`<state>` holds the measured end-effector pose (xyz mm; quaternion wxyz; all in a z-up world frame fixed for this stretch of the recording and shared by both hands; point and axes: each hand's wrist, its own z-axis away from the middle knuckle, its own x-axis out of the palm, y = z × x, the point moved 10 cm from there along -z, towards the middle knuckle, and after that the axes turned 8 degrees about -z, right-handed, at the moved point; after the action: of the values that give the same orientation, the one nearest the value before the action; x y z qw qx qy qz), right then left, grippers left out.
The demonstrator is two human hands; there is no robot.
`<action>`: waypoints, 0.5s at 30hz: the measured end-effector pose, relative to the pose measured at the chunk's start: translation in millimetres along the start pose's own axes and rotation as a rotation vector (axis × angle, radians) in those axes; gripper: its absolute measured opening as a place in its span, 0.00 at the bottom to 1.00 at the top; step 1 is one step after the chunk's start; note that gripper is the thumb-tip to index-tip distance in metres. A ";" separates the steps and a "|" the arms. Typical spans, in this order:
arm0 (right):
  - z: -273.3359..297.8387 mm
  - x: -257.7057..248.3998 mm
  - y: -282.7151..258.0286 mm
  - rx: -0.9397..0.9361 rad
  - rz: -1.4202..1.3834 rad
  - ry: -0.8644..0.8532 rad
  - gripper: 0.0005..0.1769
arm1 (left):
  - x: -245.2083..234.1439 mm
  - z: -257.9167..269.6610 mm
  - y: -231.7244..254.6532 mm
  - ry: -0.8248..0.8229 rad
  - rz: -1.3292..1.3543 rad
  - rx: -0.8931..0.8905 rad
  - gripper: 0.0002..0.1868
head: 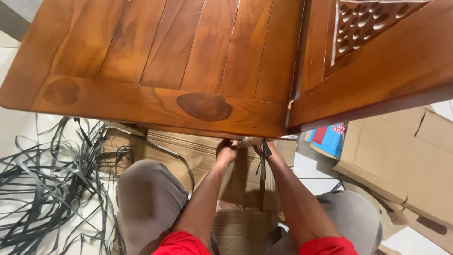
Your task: Wrapping a wooden chair leg with cardboard and securing it with plastic straps
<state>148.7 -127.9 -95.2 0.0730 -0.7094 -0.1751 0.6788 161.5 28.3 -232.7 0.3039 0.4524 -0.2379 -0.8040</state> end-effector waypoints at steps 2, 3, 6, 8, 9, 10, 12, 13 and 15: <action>1.5 0.7 -3.0 -0.026 0.029 0.002 0.12 | -8.6 4.4 -3.2 0.032 -0.027 -0.064 0.22; 3.8 1.6 -5.9 -0.053 0.057 0.003 0.12 | -32.3 23.4 9.7 0.084 -0.038 -0.066 0.22; 8.7 5.8 -15.8 -0.111 0.109 0.006 0.11 | -31.2 23.2 -1.3 0.224 -0.068 -0.074 0.20; 11.1 -14.0 -43.1 -0.141 0.131 0.012 0.11 | -12.5 1.2 -21.8 0.314 -0.090 -0.077 0.20; 18.8 -28.1 -16.0 0.361 -0.297 -0.015 0.17 | -4.1 -10.5 -33.4 0.353 -0.072 -0.099 0.14; 49.2 -25.0 -3.4 0.864 -0.723 -0.040 0.26 | 5.7 -21.5 -44.8 0.390 -0.054 -0.122 0.10; 57.2 -4.7 14.6 0.908 -0.713 -0.033 0.22 | -13.3 6.5 -40.0 0.431 -0.040 -0.110 0.07; 63.6 5.6 24.8 0.951 -0.700 -0.026 0.18 | -24.0 22.0 -37.5 0.471 -0.024 -0.098 0.04; 64.2 -10.2 10.6 0.987 -0.701 -0.021 0.17 | -35.8 45.1 -23.1 0.328 -0.005 -0.174 0.06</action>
<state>86.7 -150.0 -93.6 0.6110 -0.4850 -0.0638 0.6224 130.4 74.5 -205.5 0.3744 0.5500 -0.1137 -0.7378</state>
